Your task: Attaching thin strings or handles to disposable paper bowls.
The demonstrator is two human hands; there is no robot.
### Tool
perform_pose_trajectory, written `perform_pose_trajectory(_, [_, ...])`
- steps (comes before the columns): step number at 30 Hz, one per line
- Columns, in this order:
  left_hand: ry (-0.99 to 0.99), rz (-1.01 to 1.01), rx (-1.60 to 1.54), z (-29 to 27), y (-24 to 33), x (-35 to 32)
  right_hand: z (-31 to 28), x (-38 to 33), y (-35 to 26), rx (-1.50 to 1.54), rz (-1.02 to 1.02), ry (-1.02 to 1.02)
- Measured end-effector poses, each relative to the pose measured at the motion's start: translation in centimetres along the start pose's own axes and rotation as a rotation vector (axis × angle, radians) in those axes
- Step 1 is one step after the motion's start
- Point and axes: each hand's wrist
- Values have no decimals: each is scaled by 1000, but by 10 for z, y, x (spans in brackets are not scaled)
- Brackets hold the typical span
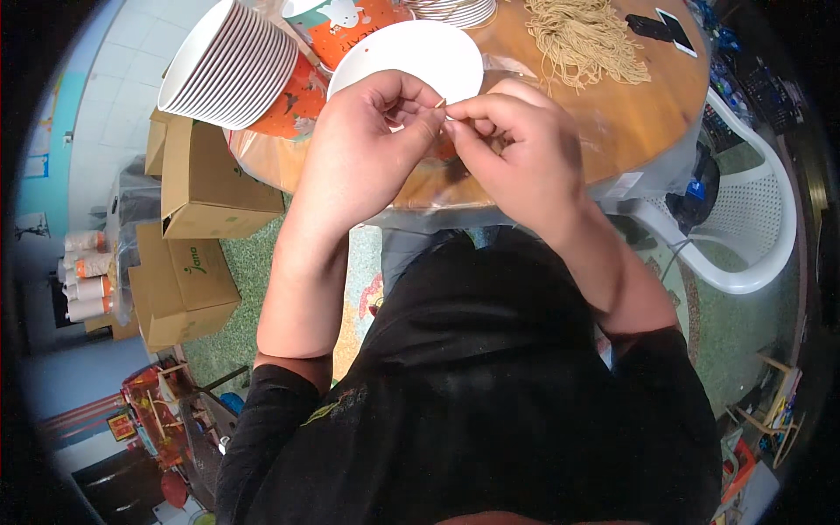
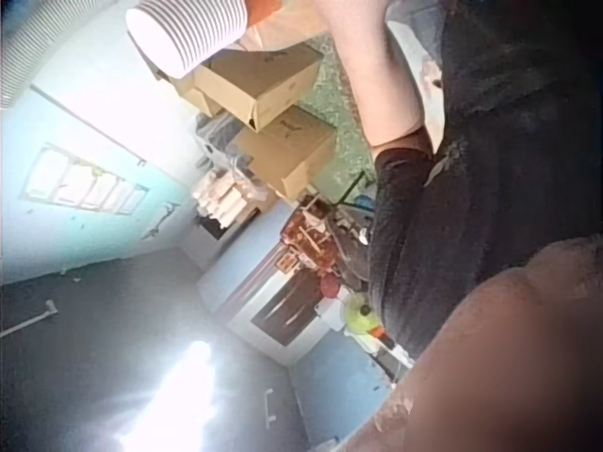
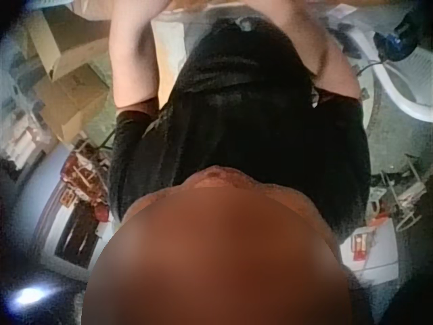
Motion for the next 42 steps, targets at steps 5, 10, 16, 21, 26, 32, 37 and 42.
perform_pose_trajectory(5, [30,19,23,1,0,0,0,2,1,-42,5,-20])
perform_pose_trajectory(10, [29,-28,-44,2,-3,0,-2,4,-4,3,40,30])
perform_pose_trajectory(16, [47,3,-2,1,-10,0,-10,-1,-4,48,20,54])
perform_pose_trajectory(21, [37,-5,-27,2,-6,1,-2,-5,-6,7,-32,-15])
perform_pose_trajectory(26, [39,33,4,2,-3,0,-3,0,-3,-79,6,6])
perform_pose_trajectory(32, [65,38,46,2,-5,1,-1,3,-5,-101,-25,62])
perform_pose_trajectory(37, [60,12,6,5,-4,1,3,-7,-6,-140,-71,106])
perform_pose_trajectory(42, [49,4,-6,4,-3,2,8,-5,0,-140,-130,128])
Point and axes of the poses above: each hand's wrist, its own x-axis towards the middle knuckle, its own z-axis out of the palm, y = z × x, and after that the axes turned 8 degrees about x, right-handed
